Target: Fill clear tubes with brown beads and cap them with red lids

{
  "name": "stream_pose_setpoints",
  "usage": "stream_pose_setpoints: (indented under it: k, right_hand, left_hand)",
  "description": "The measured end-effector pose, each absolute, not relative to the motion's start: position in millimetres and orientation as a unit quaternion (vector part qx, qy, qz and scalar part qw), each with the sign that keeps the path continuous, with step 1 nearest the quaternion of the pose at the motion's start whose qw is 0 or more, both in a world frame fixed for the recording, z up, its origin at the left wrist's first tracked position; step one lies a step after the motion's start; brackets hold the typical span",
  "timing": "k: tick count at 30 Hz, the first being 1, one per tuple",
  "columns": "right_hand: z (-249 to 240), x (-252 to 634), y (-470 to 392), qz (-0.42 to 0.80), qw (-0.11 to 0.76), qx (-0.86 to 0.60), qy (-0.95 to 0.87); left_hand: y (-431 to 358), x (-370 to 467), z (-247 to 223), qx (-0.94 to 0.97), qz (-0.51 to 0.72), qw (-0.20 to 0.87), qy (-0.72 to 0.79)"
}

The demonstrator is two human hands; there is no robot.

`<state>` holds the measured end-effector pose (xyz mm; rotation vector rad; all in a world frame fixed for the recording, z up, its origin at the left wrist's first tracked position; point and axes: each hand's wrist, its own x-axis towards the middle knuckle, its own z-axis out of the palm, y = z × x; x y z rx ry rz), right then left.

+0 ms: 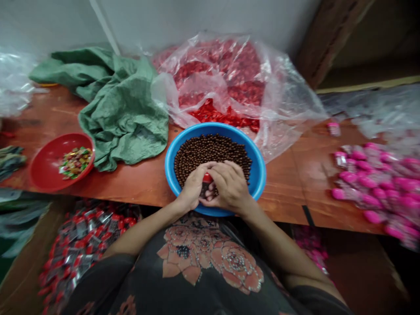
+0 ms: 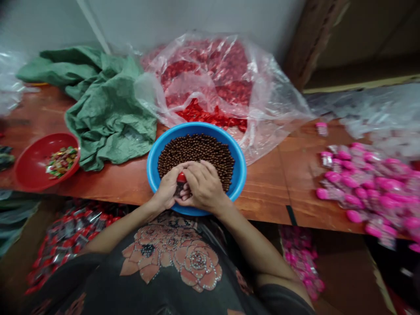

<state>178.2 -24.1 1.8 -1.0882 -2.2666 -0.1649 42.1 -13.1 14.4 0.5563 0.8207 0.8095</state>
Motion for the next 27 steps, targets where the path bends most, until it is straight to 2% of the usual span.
stream_pose_setpoints:
  k: [4,6,8,10,12,17,21,27]
  right_hand:
    - [11.6,174.3,-24.7,-0.035,0.303,-0.410,-0.860]
    - [14.5,185.5,-22.5,-0.010,0.300,-0.435,-0.849]
    - [12.7,205.6,-19.5,0.019,0.322,-0.496,-0.806]
    - [5.0,228.3,-14.6,0.054,0.363,-0.561,-0.742]
    - [-6.5,246.5,-7.7,0.073,0.386,-0.583,-0.711]
    - [-27.6,256.5,6.7,0.104,0.381,-0.573,-0.718]
    - [-29.2,245.1,16.3,0.101,0.351,-0.542,-0.757]
    - [-30.4,223.2,28.3,0.090,0.293,-0.503,-0.808]
  left_hand:
    - [-7.8,18.0,27.0,0.354,0.431,0.711,0.428]
    - [4.7,-9.8,25.5,0.402,0.512,0.602,0.462]
    - [18.3,-47.2,11.9,0.446,0.577,0.439,0.525]
    - [26.4,-88.7,-13.3,0.515,0.533,0.265,0.616]
    - [26.3,-125.3,-44.0,0.612,0.390,0.118,0.678]
    - [14.6,-164.4,-94.0,0.660,0.279,0.078,0.693]
    - [35.6,-169.8,-89.6,0.665,0.253,0.067,0.700]
    - [133.2,-185.1,-76.7,0.659,0.204,0.089,0.718]
